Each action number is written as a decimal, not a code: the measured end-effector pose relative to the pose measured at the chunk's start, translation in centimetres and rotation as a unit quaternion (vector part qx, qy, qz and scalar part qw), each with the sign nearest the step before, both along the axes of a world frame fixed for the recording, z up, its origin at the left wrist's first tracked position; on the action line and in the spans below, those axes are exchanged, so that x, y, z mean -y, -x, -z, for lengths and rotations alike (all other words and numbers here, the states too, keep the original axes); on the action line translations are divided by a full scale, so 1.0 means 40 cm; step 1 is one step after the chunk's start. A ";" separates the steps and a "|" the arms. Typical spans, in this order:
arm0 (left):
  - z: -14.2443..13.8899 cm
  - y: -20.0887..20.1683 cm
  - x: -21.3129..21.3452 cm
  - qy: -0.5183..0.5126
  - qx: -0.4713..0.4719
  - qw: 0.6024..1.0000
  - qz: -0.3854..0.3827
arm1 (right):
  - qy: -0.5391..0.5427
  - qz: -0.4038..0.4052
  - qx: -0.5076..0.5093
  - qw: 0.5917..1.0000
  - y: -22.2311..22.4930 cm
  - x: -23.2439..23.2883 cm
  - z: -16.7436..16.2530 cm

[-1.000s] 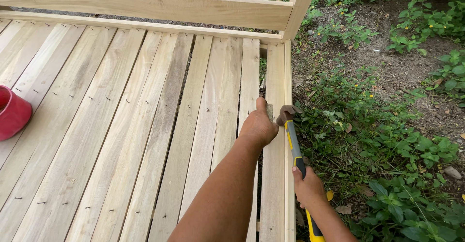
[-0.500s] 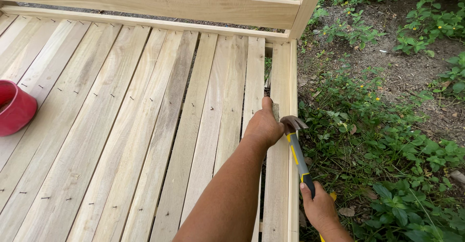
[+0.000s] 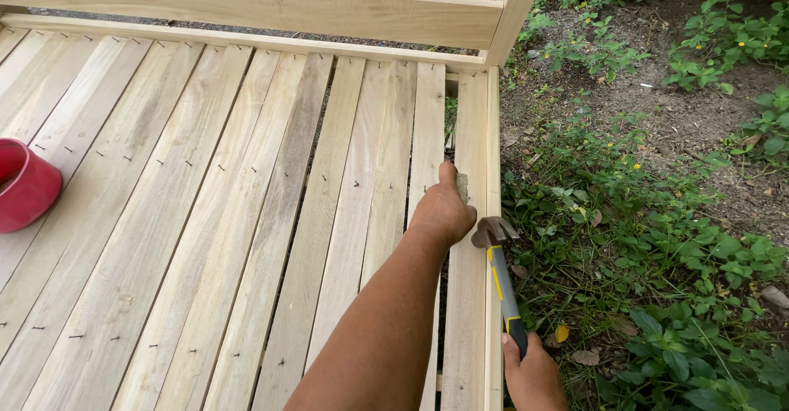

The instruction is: The person hammers nails into a wooden slatted frame using a claw hammer and a small wooden block as a nail holder. They repeatedly pick nails from a red bucket, position them on the block, and drive them into the wood along the frame's edge.

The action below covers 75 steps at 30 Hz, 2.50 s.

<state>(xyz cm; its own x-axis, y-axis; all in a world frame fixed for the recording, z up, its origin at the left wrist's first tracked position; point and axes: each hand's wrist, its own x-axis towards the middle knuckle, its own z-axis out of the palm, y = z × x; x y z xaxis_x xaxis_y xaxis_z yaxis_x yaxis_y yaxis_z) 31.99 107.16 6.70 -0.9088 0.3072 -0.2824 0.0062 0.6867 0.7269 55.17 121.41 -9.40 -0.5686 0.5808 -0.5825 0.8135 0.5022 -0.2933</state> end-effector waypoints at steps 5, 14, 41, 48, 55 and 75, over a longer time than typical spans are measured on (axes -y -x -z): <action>-0.002 -0.013 0.003 0.012 0.034 0.999 0.008 | -0.020 -0.030 -0.037 0.999 0.086 0.009 0.006; -0.007 -0.012 -0.002 0.010 0.012 1.000 -0.016 | 0.020 -0.033 -0.073 0.997 0.180 -0.010 -0.048; -0.013 -0.013 0.006 0.011 0.021 1.000 0.000 | 0.053 -0.055 -0.424 0.903 0.197 -0.054 -0.203; -0.011 -0.014 0.013 0.002 0.020 1.000 -0.009 | -0.073 -0.076 -0.119 0.987 0.232 -0.133 -0.048; -0.008 -0.008 0.008 0.007 0.018 1.000 -0.003 | -0.048 -0.097 -0.324 0.940 0.196 -0.115 -0.065; -0.023 -0.016 0.004 0.003 0.024 1.000 -0.018 | -0.044 -0.062 -0.280 0.957 0.237 -0.049 -0.127</action>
<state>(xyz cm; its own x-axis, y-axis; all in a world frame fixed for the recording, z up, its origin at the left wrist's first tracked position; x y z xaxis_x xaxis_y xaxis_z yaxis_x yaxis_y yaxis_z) 32.62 107.01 7.61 -0.9045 0.2731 -0.3277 -0.0530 0.6902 0.7216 45.67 123.37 -4.34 -0.8453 0.5211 -0.1181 0.4732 0.6274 -0.6184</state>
